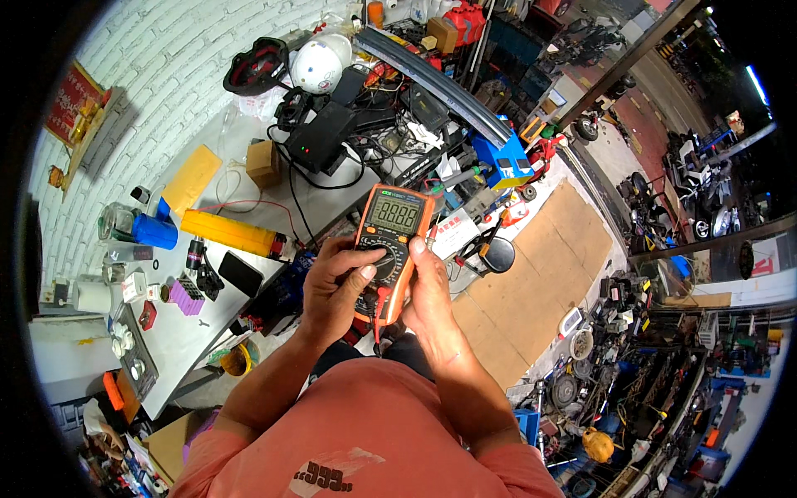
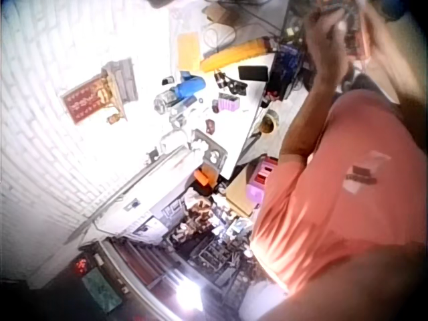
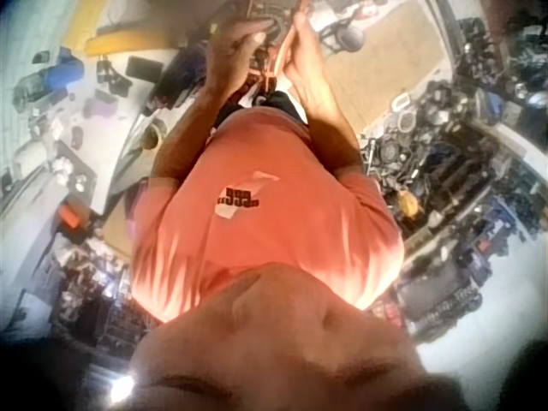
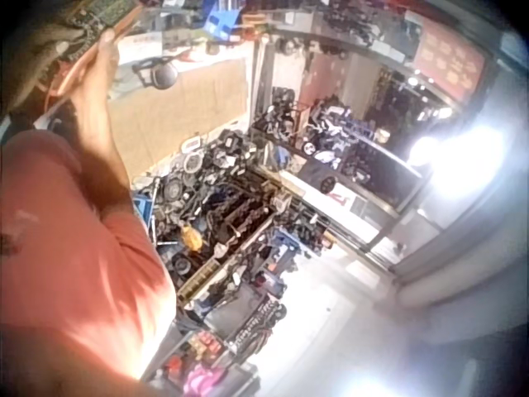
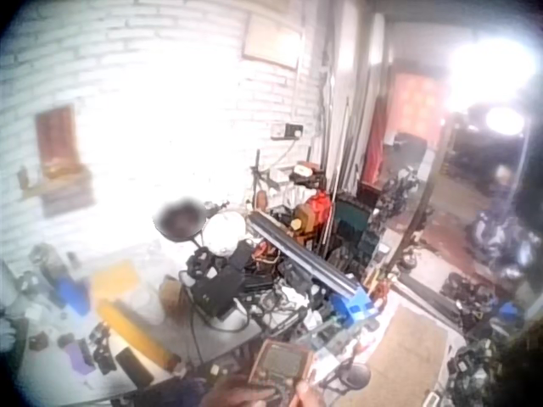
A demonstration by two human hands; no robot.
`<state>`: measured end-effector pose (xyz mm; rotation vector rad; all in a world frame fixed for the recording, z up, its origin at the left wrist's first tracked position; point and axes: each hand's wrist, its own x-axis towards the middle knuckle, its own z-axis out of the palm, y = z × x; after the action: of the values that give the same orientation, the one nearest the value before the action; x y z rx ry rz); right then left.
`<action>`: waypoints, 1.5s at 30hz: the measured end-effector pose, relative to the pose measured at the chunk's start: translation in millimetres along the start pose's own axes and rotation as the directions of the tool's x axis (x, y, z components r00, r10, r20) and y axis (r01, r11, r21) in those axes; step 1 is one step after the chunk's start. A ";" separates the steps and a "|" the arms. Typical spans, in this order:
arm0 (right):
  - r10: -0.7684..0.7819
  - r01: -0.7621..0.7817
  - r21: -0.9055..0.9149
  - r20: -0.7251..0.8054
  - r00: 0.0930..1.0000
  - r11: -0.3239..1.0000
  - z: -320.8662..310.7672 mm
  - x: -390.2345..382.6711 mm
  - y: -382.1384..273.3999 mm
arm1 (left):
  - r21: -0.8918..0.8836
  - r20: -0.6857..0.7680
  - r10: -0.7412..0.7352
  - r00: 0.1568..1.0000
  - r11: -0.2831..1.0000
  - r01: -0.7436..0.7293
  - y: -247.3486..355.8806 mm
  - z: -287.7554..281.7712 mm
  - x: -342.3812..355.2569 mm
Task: The person works on a small electronic device, likely a battery pack, at a cluttered workbench. They strip wires, connect them to the device, and use a multimeter to test the electrical connections. The person also uses a heat gun on the device and handles various tools and components throughout the process.
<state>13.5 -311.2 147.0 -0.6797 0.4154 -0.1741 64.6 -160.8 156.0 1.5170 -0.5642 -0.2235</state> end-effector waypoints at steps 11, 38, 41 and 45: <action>0.057 -0.057 0.007 -0.063 0.996 0.998 -12.3 1.3 6.4 | 0.011 -0.017 -0.071 0.997 0.997 0.071 -8.6 6.6 -2.8; 0.169 -0.174 -0.041 -0.104 0.980 0.984 -39.9 23.4 18.3 | 0.064 -0.074 -0.140 0.987 0.987 0.145 -38.5 13.5 -1.5; 0.191 -0.196 -0.047 -0.098 0.977 0.979 -48.6 33.1 22.4 | 0.050 -0.110 -0.158 0.981 0.985 0.164 -41.1 15.6 0.7; 0.241 -0.250 -0.081 -0.105 0.965 0.965 -53.7 52.3 22.2 | -0.091 -0.134 -0.183 0.974 0.981 0.172 -58.2 13.3 0.5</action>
<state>38.3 -340.1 78.8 -0.7072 0.5972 0.0491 70.5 -176.4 98.6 1.4937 -0.3026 -0.2701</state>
